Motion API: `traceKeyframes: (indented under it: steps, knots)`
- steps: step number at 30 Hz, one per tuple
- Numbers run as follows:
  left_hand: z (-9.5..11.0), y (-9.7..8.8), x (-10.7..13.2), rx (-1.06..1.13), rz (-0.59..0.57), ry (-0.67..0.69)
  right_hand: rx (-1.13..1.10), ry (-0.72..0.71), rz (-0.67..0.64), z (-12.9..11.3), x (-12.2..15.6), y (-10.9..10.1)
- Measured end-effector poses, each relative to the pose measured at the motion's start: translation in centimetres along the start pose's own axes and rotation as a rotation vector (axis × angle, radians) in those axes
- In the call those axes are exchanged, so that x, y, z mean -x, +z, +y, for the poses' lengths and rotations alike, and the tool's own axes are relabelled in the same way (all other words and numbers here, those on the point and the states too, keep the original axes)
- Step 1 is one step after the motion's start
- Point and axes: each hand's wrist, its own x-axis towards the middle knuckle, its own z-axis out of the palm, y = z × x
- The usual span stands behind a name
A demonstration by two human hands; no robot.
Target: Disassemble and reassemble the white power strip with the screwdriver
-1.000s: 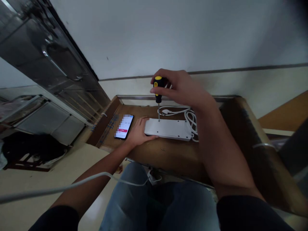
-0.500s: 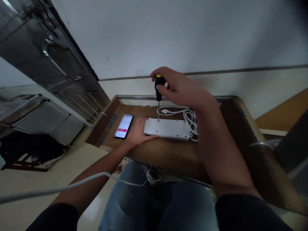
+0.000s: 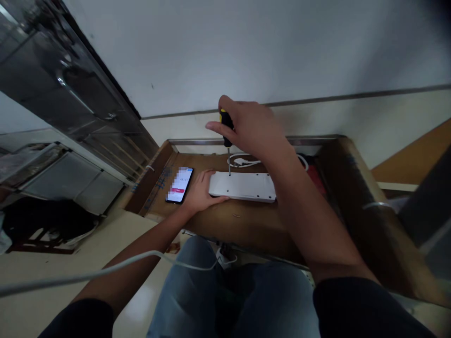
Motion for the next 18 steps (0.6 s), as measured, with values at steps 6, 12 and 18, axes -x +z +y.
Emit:
traceKeyframes:
  steps: [6,12,18]
  knots:
    - [0.0,-0.2,-0.1,0.011,-0.013,0.018,-0.172,-0.172,-0.093,0.7,0.6,-1.3]
    - [0.2,-0.3,-0.2,0.013,-0.013,0.025,-0.142,-0.169,-0.024,0.4,0.0,-0.5]
    - [0.3,-0.2,-0.1,0.022,-0.009,0.0,-0.183,-0.144,-0.021,0.1,0.4,-0.4]
